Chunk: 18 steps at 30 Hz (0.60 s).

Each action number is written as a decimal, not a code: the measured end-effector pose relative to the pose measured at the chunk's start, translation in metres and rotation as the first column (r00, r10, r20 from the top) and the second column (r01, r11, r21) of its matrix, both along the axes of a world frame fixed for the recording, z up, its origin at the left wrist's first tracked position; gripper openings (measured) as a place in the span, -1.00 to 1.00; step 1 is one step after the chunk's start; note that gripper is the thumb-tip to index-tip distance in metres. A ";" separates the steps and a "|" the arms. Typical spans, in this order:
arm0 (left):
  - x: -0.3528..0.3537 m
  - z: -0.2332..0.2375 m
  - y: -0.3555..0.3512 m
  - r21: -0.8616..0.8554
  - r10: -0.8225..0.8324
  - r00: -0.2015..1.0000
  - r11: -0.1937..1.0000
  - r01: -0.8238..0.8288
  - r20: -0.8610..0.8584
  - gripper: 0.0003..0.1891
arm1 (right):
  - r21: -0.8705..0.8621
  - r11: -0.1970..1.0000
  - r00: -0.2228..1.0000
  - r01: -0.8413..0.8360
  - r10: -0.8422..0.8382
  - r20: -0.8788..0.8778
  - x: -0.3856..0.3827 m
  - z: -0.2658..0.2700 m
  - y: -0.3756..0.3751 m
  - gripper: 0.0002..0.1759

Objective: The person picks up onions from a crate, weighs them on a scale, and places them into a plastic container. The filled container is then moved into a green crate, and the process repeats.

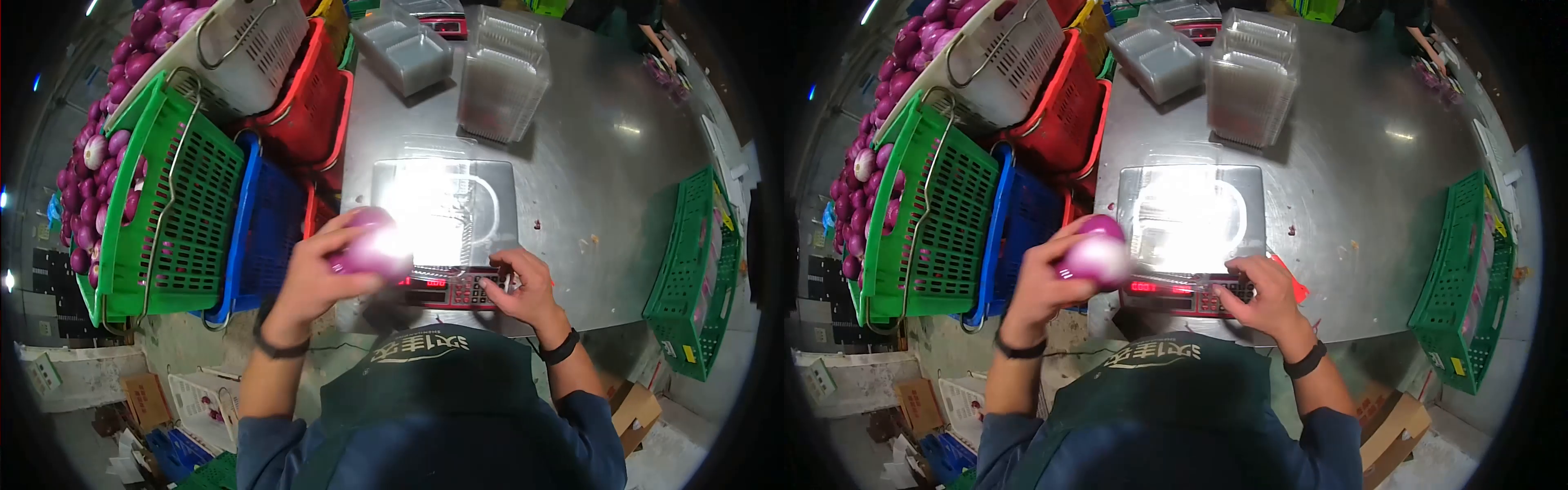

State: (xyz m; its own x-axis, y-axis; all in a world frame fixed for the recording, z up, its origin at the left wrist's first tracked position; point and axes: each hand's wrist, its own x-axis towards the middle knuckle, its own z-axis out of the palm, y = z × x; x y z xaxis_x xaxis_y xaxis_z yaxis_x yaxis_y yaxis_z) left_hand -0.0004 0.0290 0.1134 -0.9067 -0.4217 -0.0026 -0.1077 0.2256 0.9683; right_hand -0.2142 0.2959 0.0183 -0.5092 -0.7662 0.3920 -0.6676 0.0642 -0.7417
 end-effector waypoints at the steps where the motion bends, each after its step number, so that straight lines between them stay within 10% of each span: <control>1: -0.024 -0.014 0.010 0.020 0.002 0.999 1.000 -0.003 0.036 -0.34 | -0.004 1.000 0.998 -0.009 0.009 -0.061 -0.009 -0.007 0.012 -0.65; 9: -0.098 -0.080 0.039 -0.518 -0.041 0.970 0.840 0.165 0.241 -0.34 | 0.068 0.990 0.981 0.126 -0.135 0.139 -0.042 -0.025 0.078 -0.74; 16: -0.069 -0.091 0.034 -0.664 0.301 0.938 0.669 -0.335 -0.171 -0.58 | 0.100 0.968 0.944 0.230 -0.247 0.220 -0.049 -0.043 0.087 -0.77; 18: -0.049 -0.094 0.020 -0.471 0.409 0.891 0.757 -0.452 -0.198 -0.68 | 0.168 0.957 0.910 0.235 -0.278 0.309 -0.049 -0.035 0.075 -0.79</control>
